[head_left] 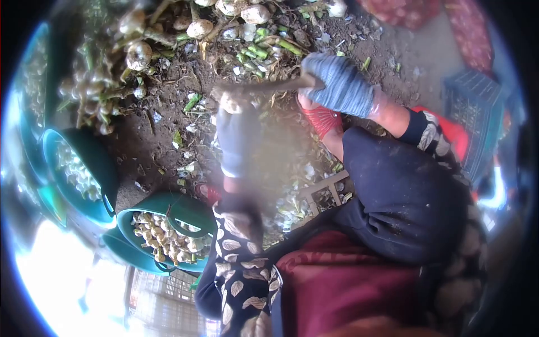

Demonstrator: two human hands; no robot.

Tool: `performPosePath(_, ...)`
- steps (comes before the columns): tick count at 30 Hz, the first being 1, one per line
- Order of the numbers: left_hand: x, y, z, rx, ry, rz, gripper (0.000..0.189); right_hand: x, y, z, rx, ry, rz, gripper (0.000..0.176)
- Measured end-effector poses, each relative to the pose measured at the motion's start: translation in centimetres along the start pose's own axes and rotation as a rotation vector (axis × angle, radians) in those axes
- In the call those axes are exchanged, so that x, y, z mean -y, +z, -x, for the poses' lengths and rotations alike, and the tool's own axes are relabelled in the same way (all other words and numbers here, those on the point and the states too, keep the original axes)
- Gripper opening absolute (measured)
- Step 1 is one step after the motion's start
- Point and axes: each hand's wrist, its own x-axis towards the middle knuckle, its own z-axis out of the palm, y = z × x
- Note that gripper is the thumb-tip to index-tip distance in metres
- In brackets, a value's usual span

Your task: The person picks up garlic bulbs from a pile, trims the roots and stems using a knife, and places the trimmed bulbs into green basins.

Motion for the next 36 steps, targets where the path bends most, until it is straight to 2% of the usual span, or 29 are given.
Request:
performPosePath(2, -0.7, 1.1, 1.2, 0.104, 0.095, -0.19, 0.038, 2.0, -0.4, -0.2, 0.006, -0.095, 0.14, 0.037)
performPosePath(3, -0.9, 1.3, 1.6, 0.134, 0.096, -0.225, 0.039, 2.9, -0.9, -0.6, 0.129, -0.03, 0.171, 0.045)
performPosePath(4, -0.7, 1.7, 2.1, 0.131, 0.092, -0.245, 0.037, 3.1, -0.8, -0.6, 0.168, -0.047, 0.194, 0.049)
performPosePath(6, -2.0, 2.5, 2.5, 0.126, 0.084, -0.285, 0.033, 2.7, 0.0, -0.2, 0.04, -0.202, 0.249, 0.034)
performPosePath(10, -3.5, 2.6, 2.5, 0.195, 0.182, -0.431, 0.026, 2.3, 0.6, 0.3, 0.046, -0.208, 0.266, 0.039)
performPosePath(11, -4.0, 2.8, 2.9, 0.183, 0.197, -0.504, 0.024, 1.8, 1.0, 0.5, -0.043, -0.255, 0.269, 0.034)
performPosePath(14, -4.3, 1.7, 3.7, 0.06, 0.269, -0.461, 0.024, -0.1, 0.4, 0.1, 0.161, 0.115, 0.279, 0.023)
performPosePath(15, -4.0, 1.3, 3.8, 0.005, 0.245, -0.373, 0.026, -2.6, 0.4, 0.2, 0.064, 0.272, 0.197, 0.02)
performPosePath(16, -3.7, 1.1, 4.0, -0.006, 0.143, -0.235, 0.027, -4.7, 0.5, 1.0, -0.025, 0.43, 0.107, 0.018)
performPosePath(17, -3.4, 0.8, 4.3, -0.031, 0.044, -0.088, 0.028, -3.9, -0.1, 2.0, -0.134, 0.464, -0.043, 0.017)
performPosePath(18, -3.4, 0.6, 4.4, -0.07, -0.048, 0.057, 0.029, -2.5, -0.1, 2.0, -0.118, 0.394, -0.202, 0.016)
performPosePath(19, -3.5, 0.7, 3.7, -0.025, -0.163, 0.202, 0.027, -1.1, -0.2, 1.8, -0.114, 0.331, -0.353, 0.016)
performPosePath(20, -4.3, 1.3, 3.2, 0.016, -0.134, 0.178, 0.025, -0.5, -0.3, 1.1, -0.109, 0.259, -0.496, 0.016)
performPosePath(21, -5.3, 2.1, 2.5, 0.067, -0.032, 0.012, 0.024, -0.5, 0.4, 0.8, -0.022, 0.293, -0.585, 0.02)
performPosePath(23, -6.7, 3.8, 1.5, 0.154, 0.157, -0.423, 0.022, -0.3, 1.1, 0.9, 0.024, -0.114, -0.525, 0.026)
performPosePath(25, -7.8, 3.3, 0.1, 0.241, 0.045, -0.618, 0.023, 3.1, -1.0, 0.3, 0.235, 0.488, -0.954, 0.027)
performPosePath(26, -5.8, 3.2, -0.1, -0.051, 0.323, -0.686, 0.023, 2.5, -0.7, 0.2, 0.158, 0.41, -0.939, 0.028)
performPosePath(28, -4.7, 3.6, 0.7, -0.47, 0.217, -0.521, 0.033, 0.9, 1.0, 0.4, 0.01, 0.264, -0.915, 0.032)
performPosePath(29, -4.2, 3.8, 1.0, -0.66, 0.152, -0.404, 0.038, 3.0, -0.6, 0.3, -0.028, 0.409, -0.877, 0.031)
performPosePath(31, -3.8, 4.4, 2.1, -0.307, 0.041, -0.16, 0.037, 1.9, 2.2, 0.3, -0.126, 0.19, -0.796, 0.03)
performPosePath(32, -3.8, 4.4, 1.9, -0.198, -0.042, -0.045, 0.035, 1.8, 2.9, 0.1, -0.17, 0.076, -0.753, 0.03)
performPosePath(33, -3.9, 4.5, 1.8, -0.096, -0.139, 0.064, 0.035, 2.3, 2.6, 0.6, -0.043, 0.109, -0.654, 0.03)
performPosePath(34, -3.9, 4.6, 1.6, -0.004, -0.243, 0.158, 0.035, 2.3, 3.3, 1.1, -0.055, 0.207, -0.653, 0.03)
performPosePath(36, -5.5, 4.9, 1.3, -0.074, -0.434, 0.549, 0.028, 1.2, 3.0, 0.5, -0.171, 0.07, -0.525, 0.029)
